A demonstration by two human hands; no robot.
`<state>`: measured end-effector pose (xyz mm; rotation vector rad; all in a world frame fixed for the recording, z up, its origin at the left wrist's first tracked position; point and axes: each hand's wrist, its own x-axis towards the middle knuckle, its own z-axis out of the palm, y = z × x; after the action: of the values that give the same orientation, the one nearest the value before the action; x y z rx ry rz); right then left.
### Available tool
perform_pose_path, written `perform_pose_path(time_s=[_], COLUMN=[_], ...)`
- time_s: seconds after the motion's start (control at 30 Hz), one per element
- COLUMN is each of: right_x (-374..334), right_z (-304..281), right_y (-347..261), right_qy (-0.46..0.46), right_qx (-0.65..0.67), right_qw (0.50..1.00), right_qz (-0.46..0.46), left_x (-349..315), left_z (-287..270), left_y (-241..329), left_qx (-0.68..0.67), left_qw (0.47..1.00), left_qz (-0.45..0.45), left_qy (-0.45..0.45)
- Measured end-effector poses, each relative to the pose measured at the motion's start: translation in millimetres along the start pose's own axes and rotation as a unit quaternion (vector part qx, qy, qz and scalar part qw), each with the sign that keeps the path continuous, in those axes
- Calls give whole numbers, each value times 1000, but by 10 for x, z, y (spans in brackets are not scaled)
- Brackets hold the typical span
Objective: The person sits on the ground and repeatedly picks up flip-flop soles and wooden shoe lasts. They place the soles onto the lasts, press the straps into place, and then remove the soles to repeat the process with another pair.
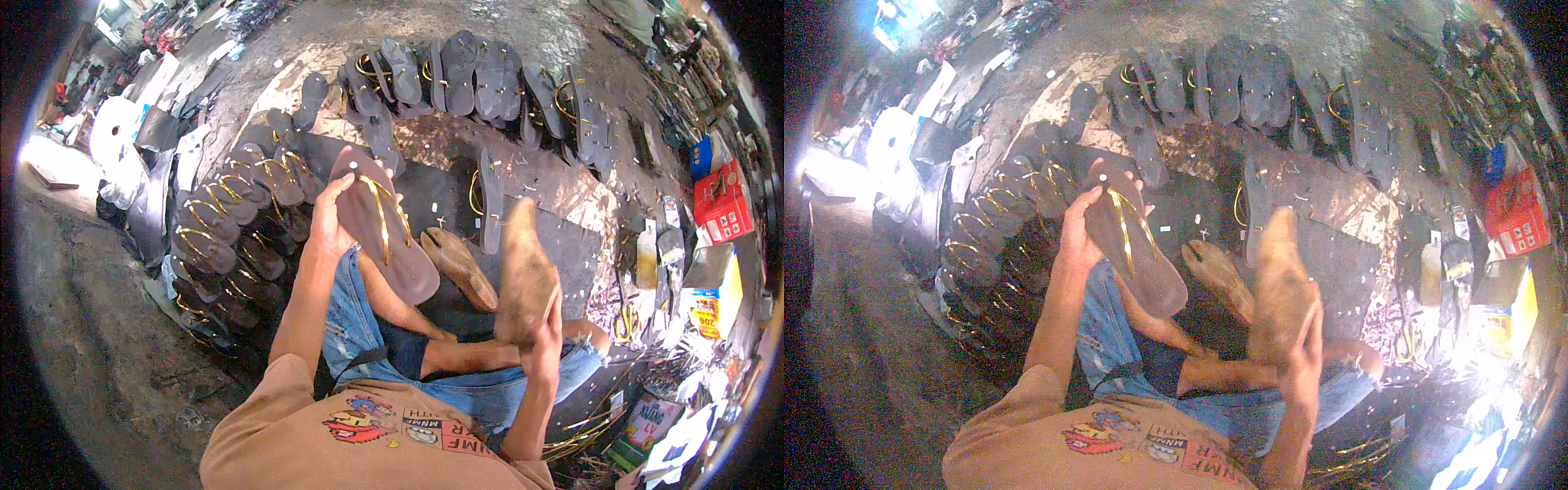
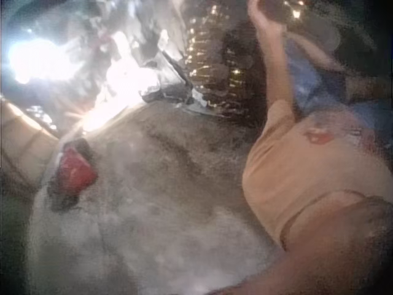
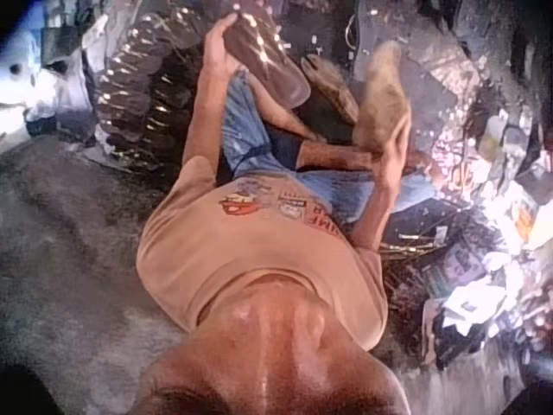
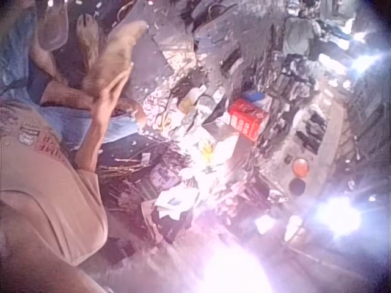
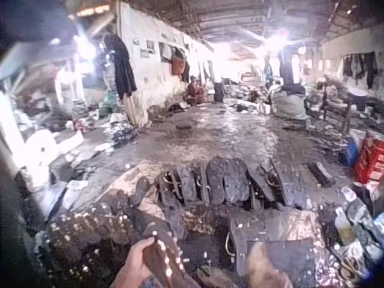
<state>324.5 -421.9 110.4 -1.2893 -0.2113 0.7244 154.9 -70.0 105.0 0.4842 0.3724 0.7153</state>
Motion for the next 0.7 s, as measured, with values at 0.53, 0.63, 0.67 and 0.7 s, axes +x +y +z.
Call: perform_pose_path(time_s=[0.53,0.63,0.67,0.7], right_x=[-721,-689,-687,-692], right_z=[633,514,532,560], right_y=[-276,-516,-514,-493], right_qy=[-129,-186,-180,-173], right_qx=[-357,-479,-459,-439], right_qw=[898,824,842,860], right_qz=[-222,-241,-218,-195], left_x=[-220,-185,-186,-210], left_z=[163,216,260,320], left_y=[-130,-78,-101,-124], left_qx=[30,60,81,104], left_qw=[994,994,993,992], left_qz=[61,53,54,46], left_qy=[84,68,61,61])
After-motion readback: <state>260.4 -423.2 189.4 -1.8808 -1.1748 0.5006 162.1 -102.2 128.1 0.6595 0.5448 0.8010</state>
